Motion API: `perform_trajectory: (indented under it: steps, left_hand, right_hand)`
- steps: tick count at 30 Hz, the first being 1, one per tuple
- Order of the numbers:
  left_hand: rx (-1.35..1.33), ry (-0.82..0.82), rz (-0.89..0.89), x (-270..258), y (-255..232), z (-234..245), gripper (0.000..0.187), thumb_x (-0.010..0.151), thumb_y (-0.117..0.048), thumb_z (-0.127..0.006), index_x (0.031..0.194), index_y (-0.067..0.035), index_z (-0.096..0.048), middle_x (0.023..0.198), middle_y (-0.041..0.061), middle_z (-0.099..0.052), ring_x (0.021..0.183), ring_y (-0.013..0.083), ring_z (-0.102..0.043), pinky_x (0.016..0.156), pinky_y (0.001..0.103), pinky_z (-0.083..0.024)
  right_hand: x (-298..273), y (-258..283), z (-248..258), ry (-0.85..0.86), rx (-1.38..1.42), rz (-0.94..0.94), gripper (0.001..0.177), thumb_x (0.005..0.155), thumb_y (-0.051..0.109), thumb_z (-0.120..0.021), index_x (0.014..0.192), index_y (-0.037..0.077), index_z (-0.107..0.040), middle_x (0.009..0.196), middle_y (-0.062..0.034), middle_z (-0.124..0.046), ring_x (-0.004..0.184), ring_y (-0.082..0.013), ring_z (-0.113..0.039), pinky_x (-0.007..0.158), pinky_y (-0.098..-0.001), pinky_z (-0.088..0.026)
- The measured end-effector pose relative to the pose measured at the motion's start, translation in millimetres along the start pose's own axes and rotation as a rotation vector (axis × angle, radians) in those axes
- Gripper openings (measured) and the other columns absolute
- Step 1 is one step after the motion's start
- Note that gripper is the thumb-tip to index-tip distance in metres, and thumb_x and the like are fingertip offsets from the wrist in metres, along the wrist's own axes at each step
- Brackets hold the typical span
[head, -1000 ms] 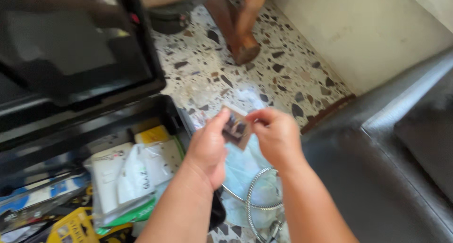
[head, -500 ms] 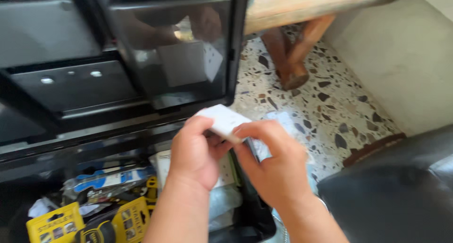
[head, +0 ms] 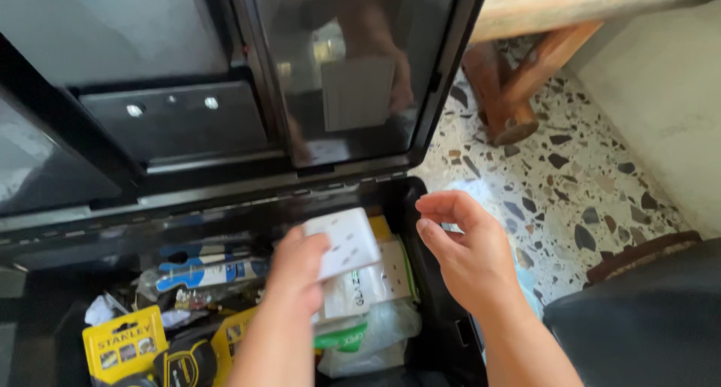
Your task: The person organizes various items into a red and black toolbox. They place electrical sockets, a flexible metal hose, a coiled white extension cord, and a plastic bag into the box, then close and secure the latches.
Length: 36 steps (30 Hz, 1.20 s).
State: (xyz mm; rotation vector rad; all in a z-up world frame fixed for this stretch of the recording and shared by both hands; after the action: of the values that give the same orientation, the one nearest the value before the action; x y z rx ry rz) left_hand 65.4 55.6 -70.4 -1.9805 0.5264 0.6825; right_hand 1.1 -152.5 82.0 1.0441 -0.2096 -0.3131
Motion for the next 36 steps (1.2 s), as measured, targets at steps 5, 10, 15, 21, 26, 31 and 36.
perform_trajectory:
  steps: [5, 10, 15, 21, 26, 31, 36]
  left_hand:
    - [0.58, -0.14, -0.146, -16.2, 12.3, -51.5, 0.046, 0.082, -0.003, -0.064, 0.127, -0.007, -0.058, 0.116, 0.014, -0.072, 0.108, 0.0313, -0.071, 0.094, 0.043, -0.056]
    - [1.21, -0.293, -0.642, -53.7, -5.9, -69.3, 0.066, 0.069, -0.016, -0.085, 0.128, -0.009, -0.057, 0.135, 0.014, -0.058, 0.129, 0.0364, -0.047, 0.109, 0.051, -0.034]
    - [1.246, -0.376, -0.315, -51.6, -4.8, -61.0, 0.066, 0.072, -0.037, -0.089, 0.125, -0.015, -0.056, 0.13, 0.009, -0.057, 0.133, 0.0303, -0.045, 0.106, 0.05, -0.038]
    - [1.335, -0.432, -0.33, -51.0, -7.6, -73.9, 0.065, 0.071, -0.039, -0.089, 0.121, -0.013, -0.058, 0.13, 0.009, -0.056, 0.133, 0.0301, -0.045, 0.105, 0.051, -0.038]
    - [1.178, -0.451, -0.673, -81.5, -4.5, -88.4, 0.059, 0.075, -0.034, -0.084, 0.122, -0.009, -0.058, 0.128, 0.014, -0.056, 0.126, 0.0354, -0.046, 0.1, 0.055, -0.037]
    - [1.077, -0.028, -1.185, -126.5, 17.5, -160.8, 0.042, 0.078, -0.024, -0.073, 0.117, -0.009, -0.066, 0.125, 0.012, -0.065, 0.125, 0.0354, -0.053, 0.106, 0.054, -0.039]
    - [1.469, 0.333, -1.319, -140.5, 51.6, -223.1, 0.022, 0.085, -0.012, -0.058, 0.09, -0.01, -0.08, 0.097, 0.011, -0.077, 0.119, 0.0406, -0.058, 0.115, 0.066, -0.019]
  right_hand:
    - [-2.8, -7.7, -13.3, 0.064, 0.05, -0.061, 0.029, 0.086, 0.01, -0.07, 0.114, 0.006, -0.07, 0.106, -0.0051, -0.077, 0.097, -0.0138, -0.074, 0.081, -0.0301, -0.061]
    - [-4.9, -10.6, -6.9, 0.123, -0.18, -0.174, 0.037, 0.083, 0.012, -0.071, 0.119, 0.014, -0.07, 0.109, -0.0016, -0.077, 0.094, -0.0195, -0.076, 0.083, -0.0334, -0.059]
    - [-6.7, 0.1, 9.9, 0.04, -0.37, 0.1, 0.033, 0.08, 0.012, -0.073, 0.113, 0.017, -0.073, 0.113, -0.007, -0.073, 0.101, -0.0286, -0.069, 0.086, -0.0381, -0.054]
    - [-11.4, -19.1, 28.1, -0.003, -0.352, -0.041, 0.032, 0.08, 0.015, -0.074, 0.112, 0.019, -0.075, 0.108, -0.0068, -0.075, 0.091, -0.0259, -0.068, 0.083, -0.0376, -0.055]
    - [-5.7, -38.6, 56.5, -0.068, -0.204, -0.08, 0.028, 0.084, 0.015, -0.071, 0.112, 0.016, -0.074, 0.108, -0.0023, -0.078, 0.092, -0.0206, -0.069, 0.077, -0.0368, -0.057]
    - [-4.1, -85.0, 79.4, -0.077, -0.053, -0.16, 0.027, 0.084, 0.011, -0.07, 0.11, 0.01, -0.073, 0.107, -0.0045, -0.077, 0.09, -0.02, -0.072, 0.077, -0.0345, -0.058]
    - [0.5, -149.5, 87.2, -0.063, 0.099, -0.101, 0.028, 0.084, 0.006, -0.067, 0.11, 0.001, -0.074, 0.102, -0.0092, -0.079, 0.096, -0.0162, -0.072, 0.087, -0.0314, -0.056]
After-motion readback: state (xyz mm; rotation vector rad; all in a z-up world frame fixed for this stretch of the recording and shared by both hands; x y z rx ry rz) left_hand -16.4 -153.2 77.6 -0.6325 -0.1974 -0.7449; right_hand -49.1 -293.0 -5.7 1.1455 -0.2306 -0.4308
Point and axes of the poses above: each hand's wrist, its own x-axis towards the middle knuckle, its own z-axis out of the back of the hand, y = z × x, the point moved 5 cm from there along x, towards the middle knuckle
